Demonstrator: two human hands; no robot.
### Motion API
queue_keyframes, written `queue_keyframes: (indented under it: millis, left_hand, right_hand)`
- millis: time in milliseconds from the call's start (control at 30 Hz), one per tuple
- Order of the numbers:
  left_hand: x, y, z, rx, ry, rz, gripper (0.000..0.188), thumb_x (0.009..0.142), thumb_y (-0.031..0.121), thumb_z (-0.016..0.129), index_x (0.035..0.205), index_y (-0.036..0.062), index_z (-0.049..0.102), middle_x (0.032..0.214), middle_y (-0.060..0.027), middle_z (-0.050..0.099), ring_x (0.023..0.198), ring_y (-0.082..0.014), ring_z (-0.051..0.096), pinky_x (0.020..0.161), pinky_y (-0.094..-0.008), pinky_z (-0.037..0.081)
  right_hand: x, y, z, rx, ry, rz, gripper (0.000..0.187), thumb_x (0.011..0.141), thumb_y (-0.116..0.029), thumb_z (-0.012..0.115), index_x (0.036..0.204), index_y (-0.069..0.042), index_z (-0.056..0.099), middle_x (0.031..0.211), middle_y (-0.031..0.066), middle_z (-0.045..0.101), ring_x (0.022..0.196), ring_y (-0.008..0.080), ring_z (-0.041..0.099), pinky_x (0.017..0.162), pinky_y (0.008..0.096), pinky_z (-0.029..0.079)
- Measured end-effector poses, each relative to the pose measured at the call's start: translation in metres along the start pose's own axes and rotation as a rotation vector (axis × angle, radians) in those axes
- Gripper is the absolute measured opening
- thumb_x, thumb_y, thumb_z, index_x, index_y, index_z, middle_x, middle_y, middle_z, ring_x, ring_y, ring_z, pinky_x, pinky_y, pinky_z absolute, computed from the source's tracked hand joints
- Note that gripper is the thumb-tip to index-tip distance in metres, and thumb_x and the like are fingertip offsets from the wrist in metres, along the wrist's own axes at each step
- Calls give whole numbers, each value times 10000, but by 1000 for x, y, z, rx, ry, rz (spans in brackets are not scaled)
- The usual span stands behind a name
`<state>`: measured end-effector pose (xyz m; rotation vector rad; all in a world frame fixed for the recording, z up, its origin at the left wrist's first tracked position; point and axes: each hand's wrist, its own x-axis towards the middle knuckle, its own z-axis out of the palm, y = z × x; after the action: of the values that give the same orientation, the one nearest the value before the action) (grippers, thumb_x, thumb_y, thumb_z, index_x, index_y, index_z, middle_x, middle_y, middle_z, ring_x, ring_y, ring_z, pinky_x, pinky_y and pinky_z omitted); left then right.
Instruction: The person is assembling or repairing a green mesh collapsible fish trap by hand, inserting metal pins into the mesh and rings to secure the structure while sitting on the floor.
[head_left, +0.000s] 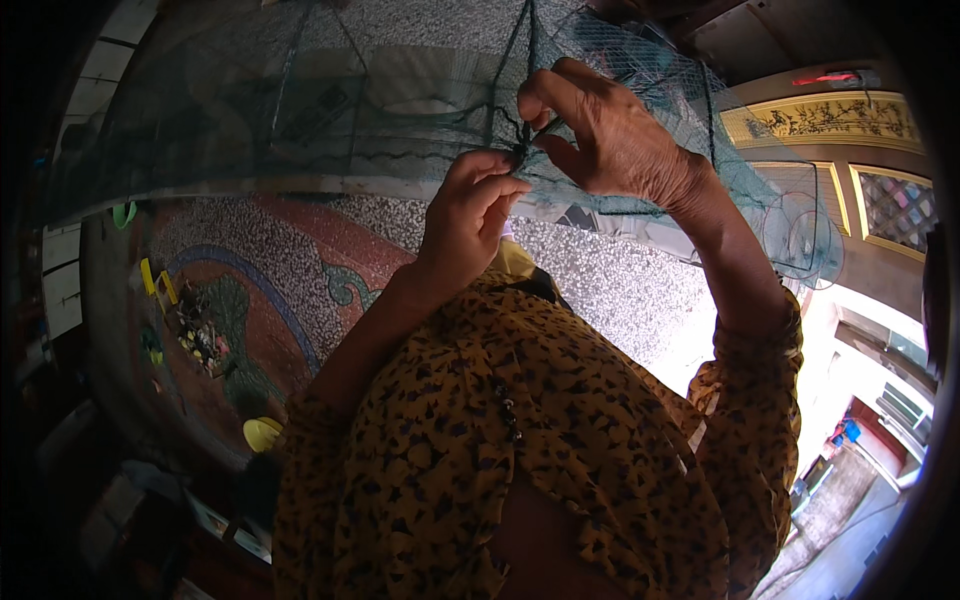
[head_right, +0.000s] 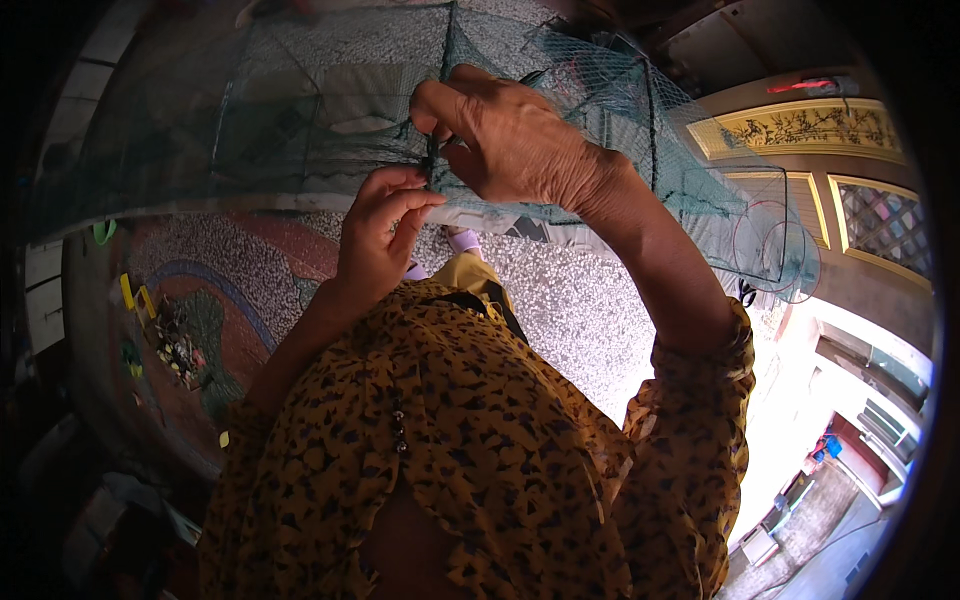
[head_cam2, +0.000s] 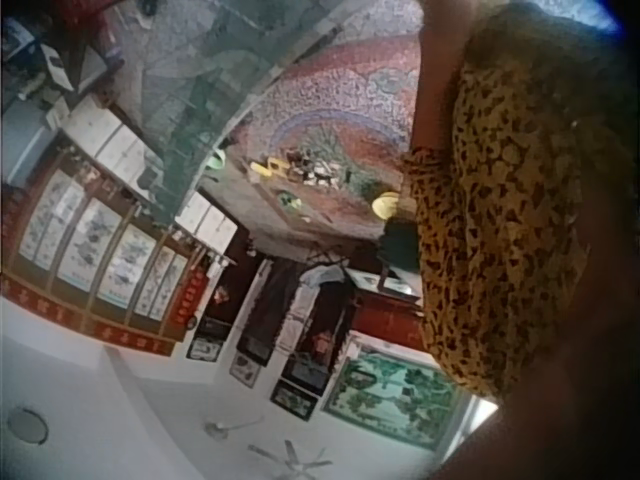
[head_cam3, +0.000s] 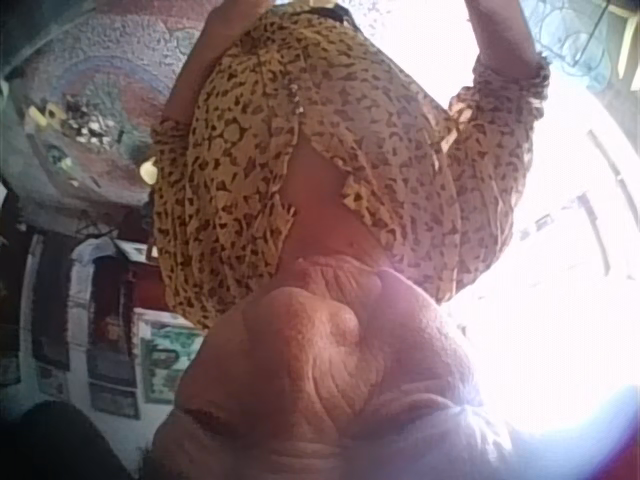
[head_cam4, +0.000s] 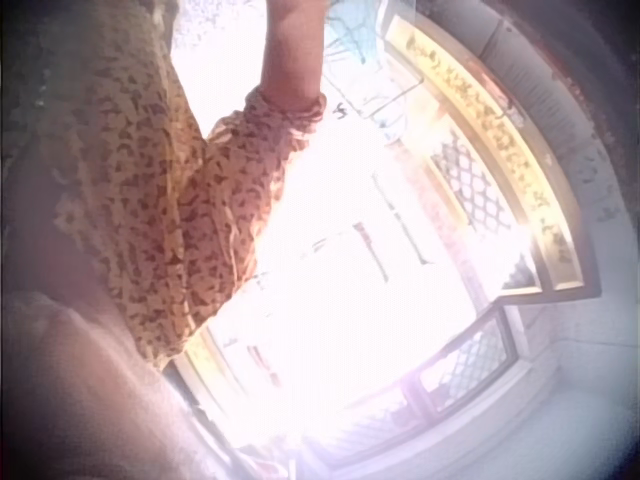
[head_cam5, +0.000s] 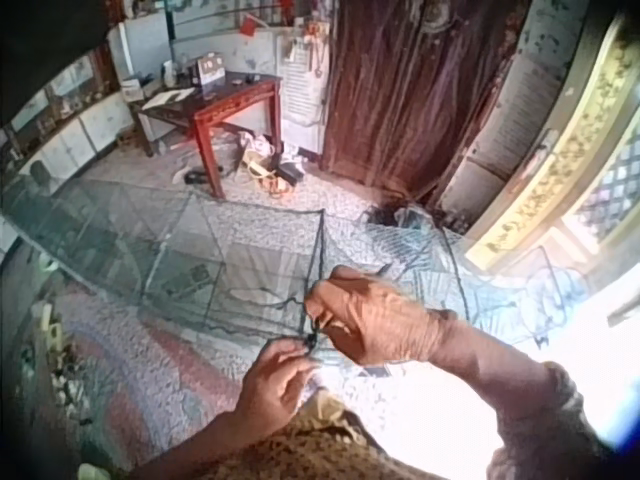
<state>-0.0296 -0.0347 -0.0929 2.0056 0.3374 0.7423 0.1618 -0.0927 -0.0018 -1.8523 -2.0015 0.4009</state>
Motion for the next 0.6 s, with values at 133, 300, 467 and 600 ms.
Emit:
queue_keyframes:
  millis: [133,300,467,600]
  left_hand:
    - [-9,-8,7,-60,14,-20,84,860,35,632,942,26,647,1118,-124,503,1023,-243,572,823,-322,513]
    - [-20,-14,15,-251,20,-154,84,850,44,656,929,18,650,1156,-108,486,1100,-235,546,894,-333,496]
    - [-12,-6,12,-167,30,-85,87,839,39,666,913,4,636,1177,-114,489,1103,-234,545,878,-328,491]
    - [-17,-19,17,-274,6,-237,86,843,43,663,917,4,644,1190,-115,492,1115,-243,540,897,-330,478]
  right_hand:
    - [1,1,24,139,193,-207,229,721,-41,733,915,-64,615,902,46,567,908,222,578,764,361,500]
    - [-2,-4,38,170,209,-260,184,715,-94,752,886,-97,684,892,38,564,890,212,572,757,332,494]
    - [0,-3,41,86,223,-306,210,700,-131,739,889,-93,657,909,36,554,889,221,561,765,324,505]
    - [6,-13,48,71,109,-335,247,679,-56,751,908,-57,657,908,58,532,896,218,557,759,321,506]
